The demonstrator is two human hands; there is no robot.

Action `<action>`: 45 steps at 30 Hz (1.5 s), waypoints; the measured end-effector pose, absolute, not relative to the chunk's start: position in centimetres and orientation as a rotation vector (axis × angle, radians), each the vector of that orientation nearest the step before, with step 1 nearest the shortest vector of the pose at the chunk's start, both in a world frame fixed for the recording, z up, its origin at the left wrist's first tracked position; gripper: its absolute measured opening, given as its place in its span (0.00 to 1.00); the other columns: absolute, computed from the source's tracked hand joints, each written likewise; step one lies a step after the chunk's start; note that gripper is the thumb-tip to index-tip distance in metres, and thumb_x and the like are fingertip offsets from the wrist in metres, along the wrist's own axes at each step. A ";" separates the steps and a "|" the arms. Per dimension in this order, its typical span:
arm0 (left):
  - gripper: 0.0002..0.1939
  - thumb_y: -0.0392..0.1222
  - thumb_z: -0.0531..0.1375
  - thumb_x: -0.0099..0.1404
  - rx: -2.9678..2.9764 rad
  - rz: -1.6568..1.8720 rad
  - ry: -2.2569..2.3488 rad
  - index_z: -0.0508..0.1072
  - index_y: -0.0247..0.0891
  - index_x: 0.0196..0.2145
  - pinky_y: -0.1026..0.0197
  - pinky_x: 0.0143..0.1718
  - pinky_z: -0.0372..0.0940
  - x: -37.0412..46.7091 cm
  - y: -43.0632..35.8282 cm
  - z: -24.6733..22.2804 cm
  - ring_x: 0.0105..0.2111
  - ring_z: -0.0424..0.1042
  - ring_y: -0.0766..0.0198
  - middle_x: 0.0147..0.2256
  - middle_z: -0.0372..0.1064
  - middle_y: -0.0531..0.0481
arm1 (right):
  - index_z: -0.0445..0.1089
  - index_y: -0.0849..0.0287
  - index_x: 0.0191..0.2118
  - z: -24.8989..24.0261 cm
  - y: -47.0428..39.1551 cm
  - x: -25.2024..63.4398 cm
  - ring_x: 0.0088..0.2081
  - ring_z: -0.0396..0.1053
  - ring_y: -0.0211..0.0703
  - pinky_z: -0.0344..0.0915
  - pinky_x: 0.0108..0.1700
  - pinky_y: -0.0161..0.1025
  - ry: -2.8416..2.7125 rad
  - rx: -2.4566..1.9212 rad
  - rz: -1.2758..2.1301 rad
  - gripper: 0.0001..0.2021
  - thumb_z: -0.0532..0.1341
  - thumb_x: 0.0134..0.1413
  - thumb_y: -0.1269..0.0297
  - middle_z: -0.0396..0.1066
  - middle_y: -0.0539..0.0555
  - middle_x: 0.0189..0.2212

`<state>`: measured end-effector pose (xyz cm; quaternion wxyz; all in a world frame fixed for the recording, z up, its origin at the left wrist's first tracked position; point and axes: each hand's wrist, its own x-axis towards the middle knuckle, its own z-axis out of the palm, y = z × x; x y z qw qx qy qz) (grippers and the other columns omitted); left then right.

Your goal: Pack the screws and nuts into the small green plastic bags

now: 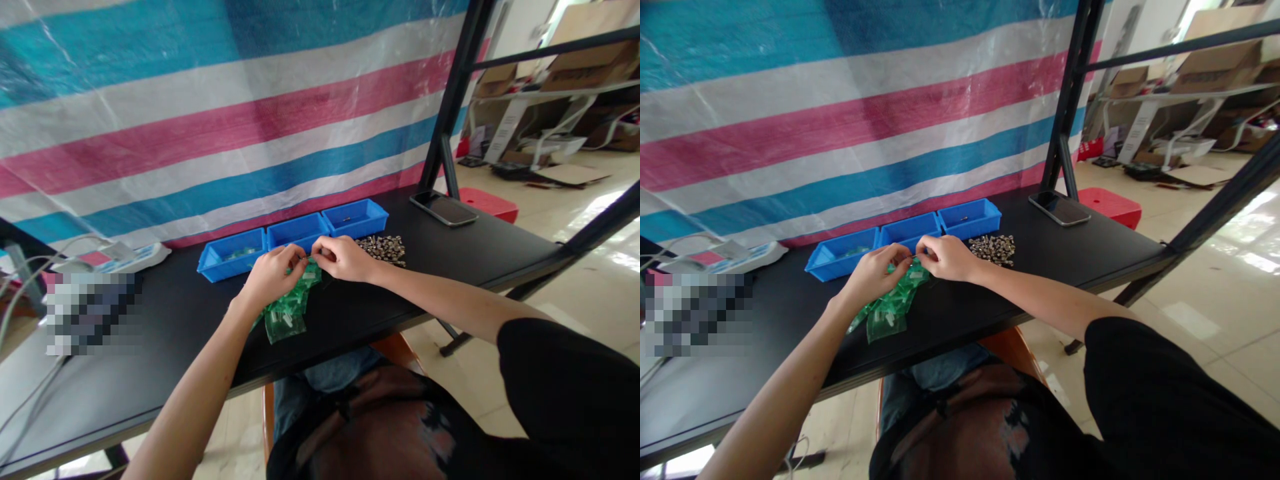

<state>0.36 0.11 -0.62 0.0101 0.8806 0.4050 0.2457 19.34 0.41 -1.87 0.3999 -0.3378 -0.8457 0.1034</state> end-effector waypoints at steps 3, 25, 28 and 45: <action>0.06 0.42 0.53 0.62 2.728 0.804 1.242 0.66 0.38 0.36 0.63 0.31 0.61 0.3 0.2 -0.7 0.28 0.70 0.64 0.28 0.68 0.52 | 0.65 0.62 0.30 -1.8 0.4 19.4 0.18 0.53 0.29 0.47 0.25 0.30 -2.133 -0.853 0.263 0.01 0.58 0.49 0.72 0.53 0.42 0.15; 0.06 0.41 0.57 0.60 2.731 0.958 1.173 0.65 0.38 0.36 0.65 0.29 0.61 0.3 0.2 -1.0 0.27 0.69 0.67 0.26 0.66 0.54 | 0.63 0.61 0.29 -1.9 0.4 19.3 0.18 0.52 0.29 0.47 0.25 0.30 -2.120 -0.844 0.252 0.02 0.57 0.48 0.74 0.52 0.42 0.15; 0.09 0.42 0.56 0.61 2.732 0.915 1.197 0.66 0.38 0.39 0.65 0.30 0.61 0.3 0.2 -0.9 0.27 0.69 0.66 0.26 0.68 0.54 | 0.63 0.61 0.29 -1.9 0.4 19.3 0.18 0.52 0.29 0.47 0.25 0.30 -2.107 -0.859 0.234 0.02 0.57 0.48 0.74 0.52 0.42 0.15; 0.09 0.43 0.53 0.62 2.721 0.809 1.256 0.68 0.38 0.36 0.64 0.30 0.62 0.5 0.2 -0.8 0.28 0.69 0.64 0.28 0.69 0.52 | 0.64 0.61 0.31 -1.9 0.3 19.4 0.18 0.52 0.30 0.47 0.25 0.31 -2.108 -0.865 0.239 0.01 0.57 0.49 0.72 0.53 0.42 0.15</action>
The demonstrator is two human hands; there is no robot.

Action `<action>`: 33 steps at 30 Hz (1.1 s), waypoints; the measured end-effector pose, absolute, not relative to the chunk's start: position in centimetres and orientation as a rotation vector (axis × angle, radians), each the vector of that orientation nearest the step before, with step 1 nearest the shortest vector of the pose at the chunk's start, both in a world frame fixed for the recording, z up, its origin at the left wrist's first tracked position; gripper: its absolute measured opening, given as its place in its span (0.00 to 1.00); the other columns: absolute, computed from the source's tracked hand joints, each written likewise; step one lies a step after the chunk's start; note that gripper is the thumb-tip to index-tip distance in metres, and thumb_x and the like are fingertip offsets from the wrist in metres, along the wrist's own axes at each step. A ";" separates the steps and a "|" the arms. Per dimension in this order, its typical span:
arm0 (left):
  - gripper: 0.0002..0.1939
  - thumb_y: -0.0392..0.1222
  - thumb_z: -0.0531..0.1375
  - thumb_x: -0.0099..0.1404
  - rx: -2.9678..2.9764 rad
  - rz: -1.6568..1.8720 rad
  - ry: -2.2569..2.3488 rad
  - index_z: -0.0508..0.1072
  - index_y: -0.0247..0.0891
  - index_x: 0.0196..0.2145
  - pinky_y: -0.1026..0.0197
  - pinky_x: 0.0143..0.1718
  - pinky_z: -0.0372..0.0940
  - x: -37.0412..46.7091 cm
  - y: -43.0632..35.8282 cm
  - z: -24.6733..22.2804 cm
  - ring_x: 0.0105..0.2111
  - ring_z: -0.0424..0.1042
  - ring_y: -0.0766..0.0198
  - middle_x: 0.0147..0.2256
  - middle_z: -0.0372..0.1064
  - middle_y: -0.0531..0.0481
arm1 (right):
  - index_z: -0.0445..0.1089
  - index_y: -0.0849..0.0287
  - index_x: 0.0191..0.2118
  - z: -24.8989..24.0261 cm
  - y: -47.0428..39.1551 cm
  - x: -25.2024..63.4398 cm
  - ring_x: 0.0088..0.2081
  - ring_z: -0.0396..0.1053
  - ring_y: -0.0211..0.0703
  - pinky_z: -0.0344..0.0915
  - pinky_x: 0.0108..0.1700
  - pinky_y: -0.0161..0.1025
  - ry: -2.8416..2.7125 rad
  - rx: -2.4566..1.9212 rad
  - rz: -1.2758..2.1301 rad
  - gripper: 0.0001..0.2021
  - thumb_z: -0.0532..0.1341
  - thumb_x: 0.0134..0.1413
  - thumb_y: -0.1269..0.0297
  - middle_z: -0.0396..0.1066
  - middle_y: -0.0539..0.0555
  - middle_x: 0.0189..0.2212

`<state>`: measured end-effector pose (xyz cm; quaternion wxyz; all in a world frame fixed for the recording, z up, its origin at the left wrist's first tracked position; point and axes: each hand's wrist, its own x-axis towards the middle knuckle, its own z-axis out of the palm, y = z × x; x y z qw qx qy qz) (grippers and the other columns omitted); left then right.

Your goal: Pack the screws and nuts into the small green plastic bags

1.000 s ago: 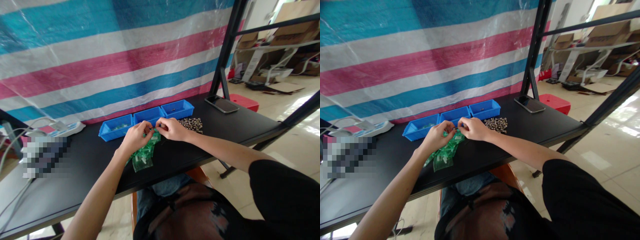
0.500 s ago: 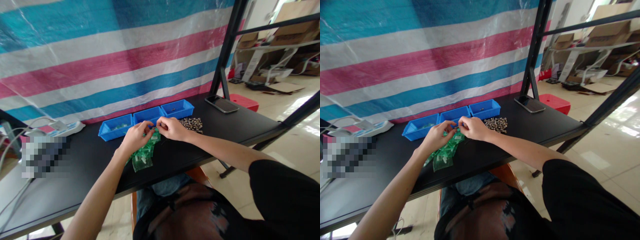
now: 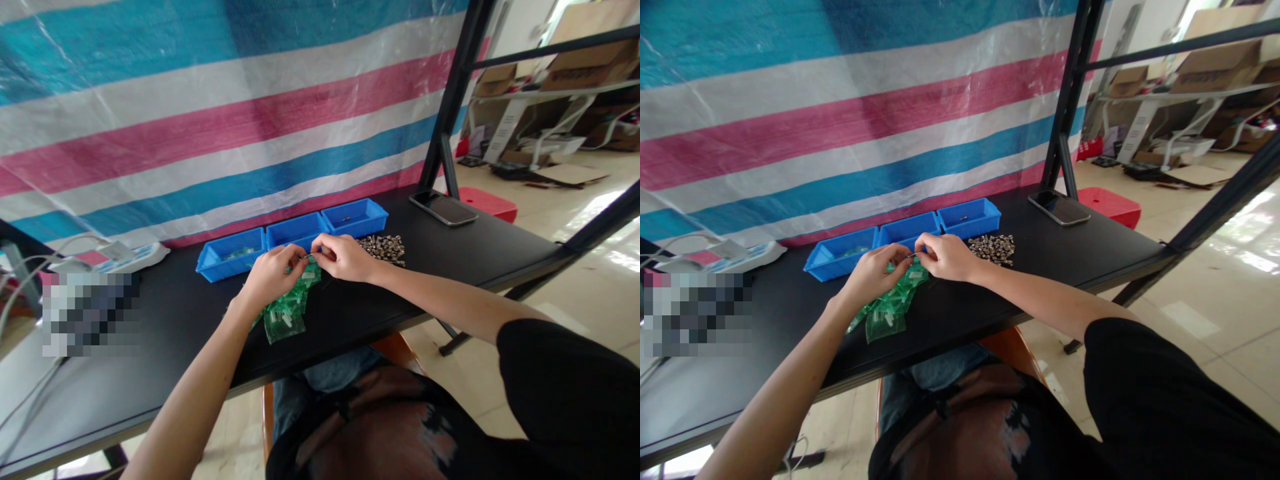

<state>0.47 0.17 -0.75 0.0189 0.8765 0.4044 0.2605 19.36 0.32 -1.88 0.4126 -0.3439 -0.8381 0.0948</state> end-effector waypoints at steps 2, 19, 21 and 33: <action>0.08 0.43 0.53 0.62 2.720 0.821 1.245 0.68 0.38 0.36 0.63 0.31 0.62 0.4 0.2 -0.8 0.28 0.70 0.64 0.28 0.69 0.52 | 0.64 0.61 0.31 -1.9 0.3 19.4 0.18 0.53 0.30 0.47 0.25 0.31 -2.112 -0.866 0.250 0.01 0.57 0.49 0.71 0.53 0.42 0.15; 0.08 0.43 0.53 0.63 2.735 0.837 1.241 0.68 0.38 0.38 0.63 0.30 0.62 0.5 0.1 -0.7 0.28 0.69 0.64 0.27 0.68 0.52 | 0.65 0.61 0.32 -1.9 0.3 19.3 0.19 0.52 0.31 0.47 0.26 0.31 -2.126 -0.870 0.186 0.01 0.57 0.51 0.70 0.54 0.43 0.16; 0.10 0.44 0.52 0.63 2.746 0.823 1.251 0.68 0.38 0.38 0.63 0.30 0.62 0.5 0.1 -0.7 0.28 0.69 0.63 0.27 0.69 0.51 | 0.65 0.61 0.32 -1.9 0.3 19.3 0.19 0.53 0.31 0.48 0.26 0.31 -2.121 -0.869 0.177 0.01 0.57 0.52 0.70 0.55 0.43 0.16; 0.10 0.43 0.51 0.64 2.766 0.840 1.238 0.69 0.38 0.38 0.63 0.30 0.62 0.5 0.1 -0.7 0.28 0.70 0.64 0.28 0.70 0.50 | 0.63 0.60 0.32 -1.8 0.1 19.3 0.18 0.52 0.30 0.47 0.25 0.31 -2.114 -0.878 0.206 0.01 0.57 0.51 0.69 0.53 0.42 0.16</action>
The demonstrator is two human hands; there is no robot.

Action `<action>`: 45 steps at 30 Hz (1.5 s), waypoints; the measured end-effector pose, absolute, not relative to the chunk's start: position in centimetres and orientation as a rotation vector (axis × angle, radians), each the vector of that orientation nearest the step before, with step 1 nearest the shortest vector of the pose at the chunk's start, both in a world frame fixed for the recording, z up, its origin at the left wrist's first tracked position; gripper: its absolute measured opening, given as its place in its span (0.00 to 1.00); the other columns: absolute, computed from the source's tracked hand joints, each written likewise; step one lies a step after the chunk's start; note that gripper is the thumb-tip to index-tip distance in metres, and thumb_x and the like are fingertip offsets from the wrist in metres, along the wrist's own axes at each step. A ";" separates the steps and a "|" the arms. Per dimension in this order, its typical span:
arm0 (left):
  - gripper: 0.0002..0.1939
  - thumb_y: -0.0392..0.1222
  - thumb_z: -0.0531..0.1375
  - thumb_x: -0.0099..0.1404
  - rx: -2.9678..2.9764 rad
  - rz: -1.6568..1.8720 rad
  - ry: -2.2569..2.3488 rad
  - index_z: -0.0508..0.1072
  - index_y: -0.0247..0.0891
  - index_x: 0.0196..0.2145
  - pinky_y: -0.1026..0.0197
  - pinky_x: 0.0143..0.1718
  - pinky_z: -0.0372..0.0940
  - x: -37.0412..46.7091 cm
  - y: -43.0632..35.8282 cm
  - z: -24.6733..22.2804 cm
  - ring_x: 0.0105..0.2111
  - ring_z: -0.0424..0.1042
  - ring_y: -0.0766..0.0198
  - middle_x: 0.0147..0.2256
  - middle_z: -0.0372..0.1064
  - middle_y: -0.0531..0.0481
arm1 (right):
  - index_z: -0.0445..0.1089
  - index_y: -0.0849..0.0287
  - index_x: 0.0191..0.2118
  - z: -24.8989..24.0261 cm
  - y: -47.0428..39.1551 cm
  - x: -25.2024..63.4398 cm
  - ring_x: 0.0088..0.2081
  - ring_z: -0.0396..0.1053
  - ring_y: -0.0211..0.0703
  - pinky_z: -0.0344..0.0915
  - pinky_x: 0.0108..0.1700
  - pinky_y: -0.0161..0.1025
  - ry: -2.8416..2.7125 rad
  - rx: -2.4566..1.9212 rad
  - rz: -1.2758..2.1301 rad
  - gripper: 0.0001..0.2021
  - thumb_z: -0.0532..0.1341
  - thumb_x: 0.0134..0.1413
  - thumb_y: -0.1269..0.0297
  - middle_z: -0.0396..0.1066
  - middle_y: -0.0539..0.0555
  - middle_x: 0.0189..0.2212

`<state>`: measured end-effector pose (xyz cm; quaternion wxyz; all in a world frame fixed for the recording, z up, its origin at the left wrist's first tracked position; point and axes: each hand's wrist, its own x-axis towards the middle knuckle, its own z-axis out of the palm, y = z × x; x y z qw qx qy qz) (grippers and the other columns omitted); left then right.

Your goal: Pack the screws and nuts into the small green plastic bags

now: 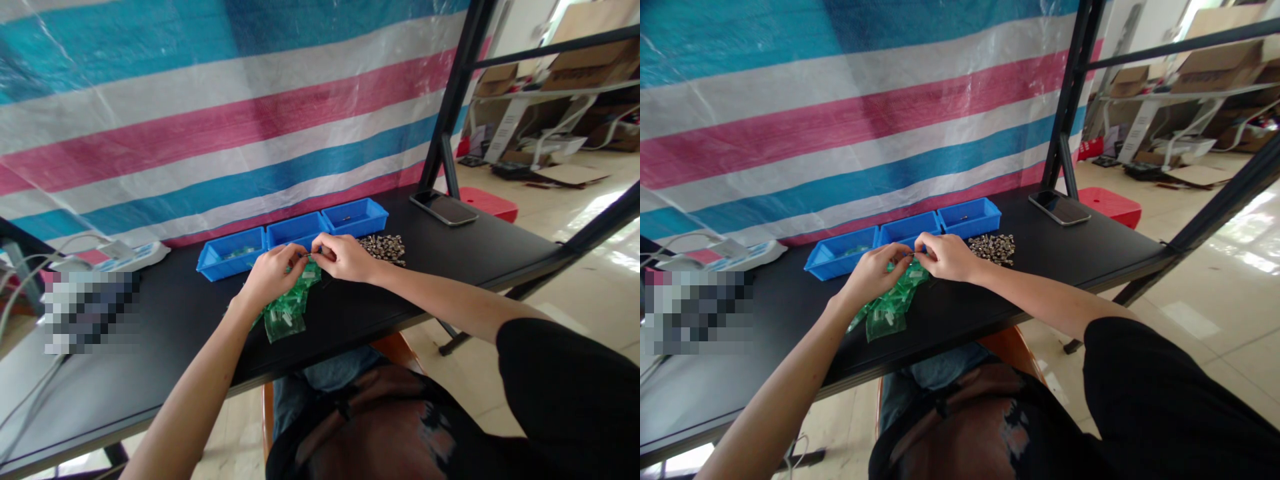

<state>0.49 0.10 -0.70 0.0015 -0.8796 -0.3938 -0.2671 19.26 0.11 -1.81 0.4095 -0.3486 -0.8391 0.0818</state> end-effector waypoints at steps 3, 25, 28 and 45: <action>0.10 0.43 0.51 0.64 -2.762 -0.829 -1.240 0.69 0.38 0.38 0.63 0.30 0.62 0.5 0.1 -0.7 0.28 0.70 0.63 0.28 0.70 0.50 | 0.63 0.60 0.32 -1.8 0.1 19.3 0.19 0.52 0.30 0.47 0.25 0.31 -2.122 -0.868 0.210 0.02 0.57 0.51 0.69 0.53 0.42 0.16; 0.08 0.43 0.54 0.62 -2.756 -0.847 -1.220 0.67 0.38 0.36 0.64 0.29 0.61 0.4 0.1 -0.9 0.28 0.69 0.64 0.27 0.68 0.51 | 0.67 0.62 0.31 -1.7 0.5 19.3 0.19 0.54 0.31 0.48 0.26 0.31 -2.153 -0.872 0.306 0.07 0.56 0.55 0.65 0.57 0.44 0.15; 0.07 0.42 0.54 0.62 -2.710 -0.837 -1.206 0.67 0.38 0.36 0.64 0.29 0.61 0.4 0.1 -0.9 0.28 0.69 0.64 0.27 0.68 0.51 | 0.68 0.63 0.30 -1.7 0.5 19.1 0.19 0.56 0.31 0.48 0.25 0.31 -2.156 -0.899 0.409 0.10 0.54 0.57 0.63 0.59 0.46 0.16; 0.12 0.44 0.51 0.64 -2.688 -0.825 -1.262 0.70 0.38 0.39 0.64 0.30 0.61 0.9 0.0 -0.7 0.27 0.69 0.65 0.28 0.69 0.51 | 0.68 0.63 0.29 -1.9 0.6 19.1 0.19 0.54 0.32 0.47 0.26 0.31 -2.168 -0.878 0.272 0.05 0.55 0.51 0.71 0.56 0.45 0.15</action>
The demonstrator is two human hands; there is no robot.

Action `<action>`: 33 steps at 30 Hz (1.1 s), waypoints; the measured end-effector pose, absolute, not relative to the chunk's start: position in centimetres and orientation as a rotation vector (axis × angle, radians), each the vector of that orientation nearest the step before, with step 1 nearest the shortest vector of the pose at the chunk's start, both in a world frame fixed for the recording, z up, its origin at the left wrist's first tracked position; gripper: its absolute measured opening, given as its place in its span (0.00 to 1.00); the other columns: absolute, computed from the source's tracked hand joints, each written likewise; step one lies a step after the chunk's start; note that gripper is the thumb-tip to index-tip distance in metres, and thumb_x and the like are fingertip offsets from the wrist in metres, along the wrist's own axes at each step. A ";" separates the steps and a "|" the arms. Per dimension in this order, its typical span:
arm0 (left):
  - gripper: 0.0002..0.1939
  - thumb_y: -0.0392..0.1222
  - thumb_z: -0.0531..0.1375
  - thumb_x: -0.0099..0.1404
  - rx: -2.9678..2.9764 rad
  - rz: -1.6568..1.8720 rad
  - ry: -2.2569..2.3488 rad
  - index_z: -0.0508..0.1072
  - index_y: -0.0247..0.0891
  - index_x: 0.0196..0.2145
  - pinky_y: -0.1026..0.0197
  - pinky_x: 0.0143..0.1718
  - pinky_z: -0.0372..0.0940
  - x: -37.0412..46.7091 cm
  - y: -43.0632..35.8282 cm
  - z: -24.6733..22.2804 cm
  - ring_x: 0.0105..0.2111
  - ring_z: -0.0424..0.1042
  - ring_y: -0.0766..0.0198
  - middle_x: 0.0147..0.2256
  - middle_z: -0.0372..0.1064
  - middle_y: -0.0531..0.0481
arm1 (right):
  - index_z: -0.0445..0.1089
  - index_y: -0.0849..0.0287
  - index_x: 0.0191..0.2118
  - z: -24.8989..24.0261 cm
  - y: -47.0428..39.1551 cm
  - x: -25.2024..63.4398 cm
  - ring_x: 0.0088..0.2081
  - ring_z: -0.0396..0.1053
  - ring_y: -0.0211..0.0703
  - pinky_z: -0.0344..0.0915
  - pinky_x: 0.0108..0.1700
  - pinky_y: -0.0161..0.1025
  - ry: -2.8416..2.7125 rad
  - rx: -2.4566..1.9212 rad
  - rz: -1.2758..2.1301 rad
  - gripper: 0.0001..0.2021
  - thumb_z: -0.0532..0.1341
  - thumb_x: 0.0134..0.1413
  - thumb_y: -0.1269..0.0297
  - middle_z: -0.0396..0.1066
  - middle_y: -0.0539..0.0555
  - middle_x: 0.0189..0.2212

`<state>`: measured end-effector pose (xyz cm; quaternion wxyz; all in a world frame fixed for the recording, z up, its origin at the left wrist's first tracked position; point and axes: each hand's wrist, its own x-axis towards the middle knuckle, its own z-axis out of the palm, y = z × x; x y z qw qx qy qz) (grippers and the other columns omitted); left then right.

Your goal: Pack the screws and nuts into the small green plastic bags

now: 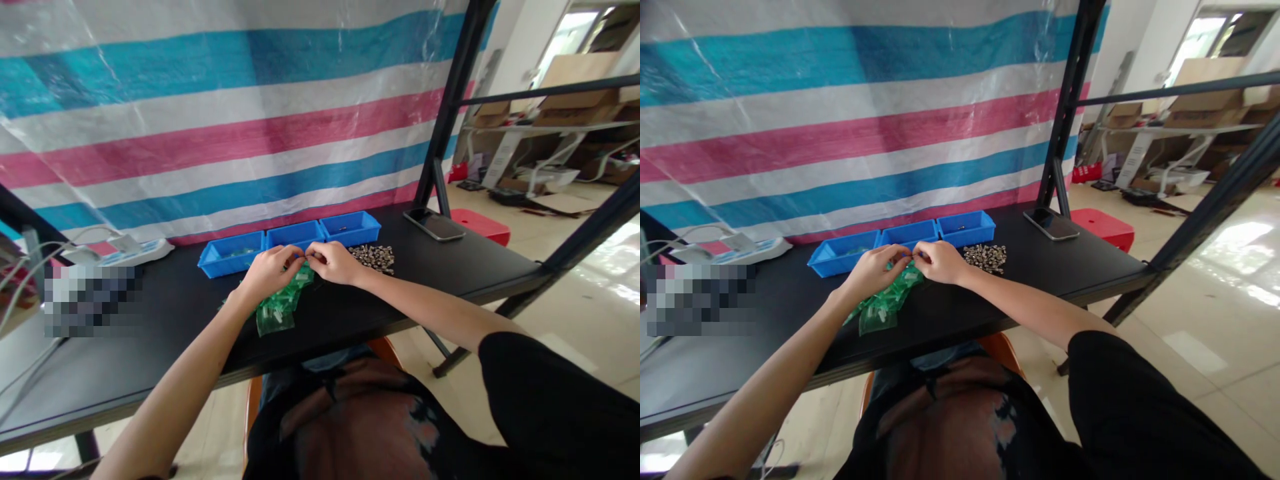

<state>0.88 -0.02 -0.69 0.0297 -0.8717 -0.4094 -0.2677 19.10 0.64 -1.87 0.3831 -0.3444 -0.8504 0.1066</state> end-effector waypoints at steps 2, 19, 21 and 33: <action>0.12 0.44 0.52 0.63 -2.649 -0.851 -1.269 0.71 0.38 0.39 0.64 0.30 0.61 0.9 -0.1 -0.6 0.27 0.69 0.65 0.27 0.70 0.51 | 0.69 0.63 0.31 -1.8 0.6 19.1 0.19 0.53 0.32 0.47 0.26 0.32 -2.173 -0.881 0.241 0.05 0.55 0.52 0.71 0.57 0.45 0.15; 0.15 0.50 0.51 0.63 -2.599 -0.740 -1.377 0.71 0.39 0.40 0.63 0.29 0.61 1.0 -0.1 -0.6 0.27 0.70 0.63 0.28 0.71 0.51 | 0.69 0.62 0.34 -1.5 0.4 19.0 0.19 0.55 0.31 0.48 0.25 0.31 -2.123 -0.919 0.123 0.05 0.56 0.54 0.69 0.60 0.46 0.17; 0.15 0.49 0.51 0.63 -2.604 -0.723 -1.397 0.71 0.39 0.40 0.62 0.30 0.61 1.1 -0.1 -0.5 0.28 0.70 0.62 0.28 0.71 0.50 | 0.70 0.62 0.34 -1.1 0.8 19.4 0.19 0.56 0.31 0.48 0.25 0.31 -2.098 -0.953 0.063 0.06 0.56 0.54 0.68 0.61 0.46 0.17; 0.14 0.48 0.51 0.63 -2.633 -0.718 -1.388 0.71 0.40 0.40 0.62 0.32 0.62 1.0 -0.2 -0.4 0.30 0.70 0.62 0.29 0.71 0.51 | 0.69 0.63 0.44 0.5 7.2 29.4 0.50 0.61 0.57 0.61 0.45 0.48 -1.561 -1.929 -0.208 0.21 0.57 0.51 0.52 0.65 0.64 0.48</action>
